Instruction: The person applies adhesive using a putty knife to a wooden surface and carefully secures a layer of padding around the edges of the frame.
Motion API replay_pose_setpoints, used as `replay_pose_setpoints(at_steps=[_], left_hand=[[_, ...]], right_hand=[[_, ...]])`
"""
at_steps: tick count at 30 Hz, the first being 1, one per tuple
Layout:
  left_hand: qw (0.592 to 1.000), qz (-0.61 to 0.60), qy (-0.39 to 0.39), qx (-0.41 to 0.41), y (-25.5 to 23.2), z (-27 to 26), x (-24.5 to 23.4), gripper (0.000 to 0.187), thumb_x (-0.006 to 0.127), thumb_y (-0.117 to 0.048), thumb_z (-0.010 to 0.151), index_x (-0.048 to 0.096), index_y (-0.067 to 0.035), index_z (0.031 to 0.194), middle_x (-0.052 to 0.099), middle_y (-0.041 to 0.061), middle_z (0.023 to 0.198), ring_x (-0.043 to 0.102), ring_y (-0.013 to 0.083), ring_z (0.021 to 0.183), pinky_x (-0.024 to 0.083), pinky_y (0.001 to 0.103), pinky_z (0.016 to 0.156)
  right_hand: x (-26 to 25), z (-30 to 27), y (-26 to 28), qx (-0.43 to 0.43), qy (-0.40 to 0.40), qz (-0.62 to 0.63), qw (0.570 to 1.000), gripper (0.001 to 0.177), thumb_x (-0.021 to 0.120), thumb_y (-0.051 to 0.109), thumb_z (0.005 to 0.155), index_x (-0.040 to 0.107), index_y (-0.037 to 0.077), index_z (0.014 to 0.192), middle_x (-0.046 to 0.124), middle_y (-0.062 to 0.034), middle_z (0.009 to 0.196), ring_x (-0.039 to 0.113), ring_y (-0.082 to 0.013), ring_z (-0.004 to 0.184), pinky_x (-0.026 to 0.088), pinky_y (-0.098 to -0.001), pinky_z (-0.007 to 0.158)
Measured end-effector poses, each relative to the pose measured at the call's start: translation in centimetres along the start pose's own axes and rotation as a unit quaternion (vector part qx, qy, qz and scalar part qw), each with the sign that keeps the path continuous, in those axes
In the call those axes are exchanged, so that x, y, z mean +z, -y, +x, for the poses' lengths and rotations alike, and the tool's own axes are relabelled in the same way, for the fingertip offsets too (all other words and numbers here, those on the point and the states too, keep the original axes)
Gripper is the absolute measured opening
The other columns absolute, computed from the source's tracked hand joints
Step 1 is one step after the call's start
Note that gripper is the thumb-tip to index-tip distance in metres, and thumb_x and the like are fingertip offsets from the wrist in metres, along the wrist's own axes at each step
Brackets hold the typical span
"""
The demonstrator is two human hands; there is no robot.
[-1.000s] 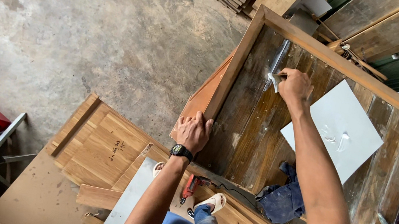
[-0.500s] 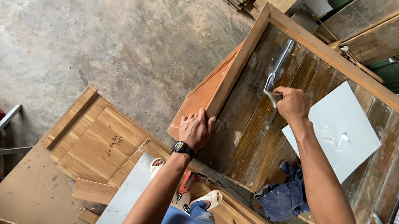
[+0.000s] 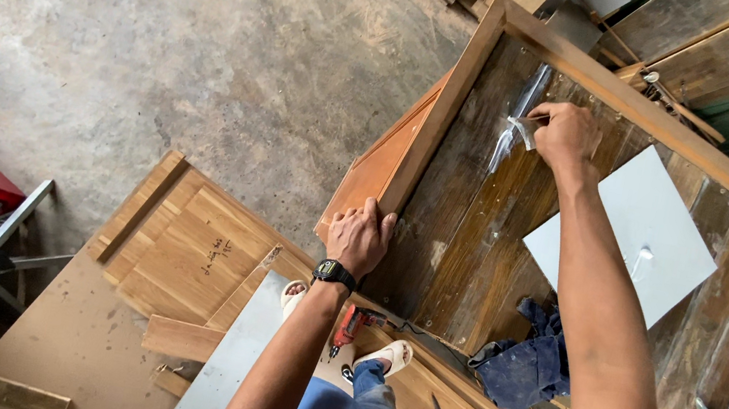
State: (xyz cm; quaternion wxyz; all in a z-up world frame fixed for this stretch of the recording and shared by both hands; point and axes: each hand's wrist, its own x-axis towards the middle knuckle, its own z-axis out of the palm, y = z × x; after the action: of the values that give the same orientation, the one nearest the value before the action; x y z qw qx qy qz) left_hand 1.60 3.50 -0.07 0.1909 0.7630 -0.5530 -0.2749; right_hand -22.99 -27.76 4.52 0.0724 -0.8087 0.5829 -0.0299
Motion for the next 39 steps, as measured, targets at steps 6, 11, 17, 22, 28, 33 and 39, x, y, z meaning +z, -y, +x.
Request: replay_pose_setpoints(at_steps=[6,11,17,22,28,33,39], left_hand=[[1.000,0.004,0.003,0.004,-0.1,0.0,-0.1,0.050,0.031,-0.056,0.105,0.051,-0.011,0.111,0.074,0.016,0.093,0.071,0.0346,0.105,0.048,0.047,0.092],[1.000,-0.003,-0.015,0.005,0.1,0.1,0.5,0.052,0.032,-0.056,0.105,0.053,-0.009,0.114,0.074,0.017,0.094,0.071,0.0349,0.104,0.048,0.047,0.091],[1.000,0.005,-0.009,0.008,0.6,0.2,1.0,0.049,0.033,-0.055,0.105,0.052,-0.010,0.112,0.074,0.016,0.096,0.071,0.0346,0.105,0.048,0.047,0.092],[1.000,0.006,-0.007,0.007,0.4,0.1,0.7,0.047,0.033,-0.055,0.105,0.052,-0.012,0.109,0.074,0.017,0.096,0.071,0.0347,0.106,0.048,0.047,0.092],[1.000,0.010,0.000,0.003,0.9,0.3,1.6,0.046,0.032,-0.056,0.105,0.050,-0.013,0.108,0.074,0.016,0.095,0.071,0.0349,0.106,0.048,0.048,0.092],[1.000,0.006,-0.003,0.003,1.0,0.4,1.8,0.044,0.034,-0.055,0.105,0.050,-0.014,0.107,0.074,0.016,0.094,0.072,0.0348,0.105,0.049,0.048,0.091],[1.000,-0.010,0.003,-0.001,0.3,-0.1,0.5,0.044,0.035,-0.053,0.105,0.050,-0.012,0.107,0.074,0.019,0.097,0.071,0.0373,0.107,0.048,0.050,0.095]], right_hand=[[-0.9,-0.6,-0.2,-0.067,0.009,0.054,0.996,0.041,0.062,-0.003,0.080,0.082,0.026,0.103,0.078,-0.0081,0.095,0.074,-0.0402,0.094,0.059,-0.0480,0.085],[-1.1,-2.1,0.5,-0.092,0.015,0.035,0.995,0.038,0.065,0.001,0.082,0.081,0.029,0.104,0.078,-0.0072,0.095,0.073,-0.0426,0.093,0.059,-0.0506,0.085],[-0.6,-3.8,0.2,-0.099,0.032,0.008,0.995,0.034,0.067,0.007,0.084,0.080,0.031,0.105,0.079,-0.0064,0.099,0.074,-0.0391,0.096,0.060,-0.0491,0.085],[-0.6,-5.6,1.1,-0.111,0.028,0.014,0.993,0.036,0.068,0.002,0.085,0.082,0.027,0.106,0.079,-0.0073,0.094,0.074,-0.0401,0.090,0.060,-0.0478,0.084],[-0.7,-7.4,1.7,-0.130,0.045,0.023,0.990,0.034,0.067,0.004,0.084,0.081,0.027,0.104,0.079,-0.0059,0.097,0.074,-0.0390,0.093,0.060,-0.0489,0.083],[-2.4,-10.4,3.4,-0.125,0.049,0.035,0.990,0.035,0.067,0.003,0.081,0.081,0.026,0.103,0.080,-0.0055,0.096,0.075,-0.0377,0.091,0.060,-0.0481,0.086],[-3.4,-12.6,4.3,-0.117,0.078,0.064,0.988,0.049,0.057,-0.008,0.077,0.084,0.024,0.103,0.079,-0.0072,0.087,0.073,-0.0420,0.078,0.060,-0.0462,0.084]])
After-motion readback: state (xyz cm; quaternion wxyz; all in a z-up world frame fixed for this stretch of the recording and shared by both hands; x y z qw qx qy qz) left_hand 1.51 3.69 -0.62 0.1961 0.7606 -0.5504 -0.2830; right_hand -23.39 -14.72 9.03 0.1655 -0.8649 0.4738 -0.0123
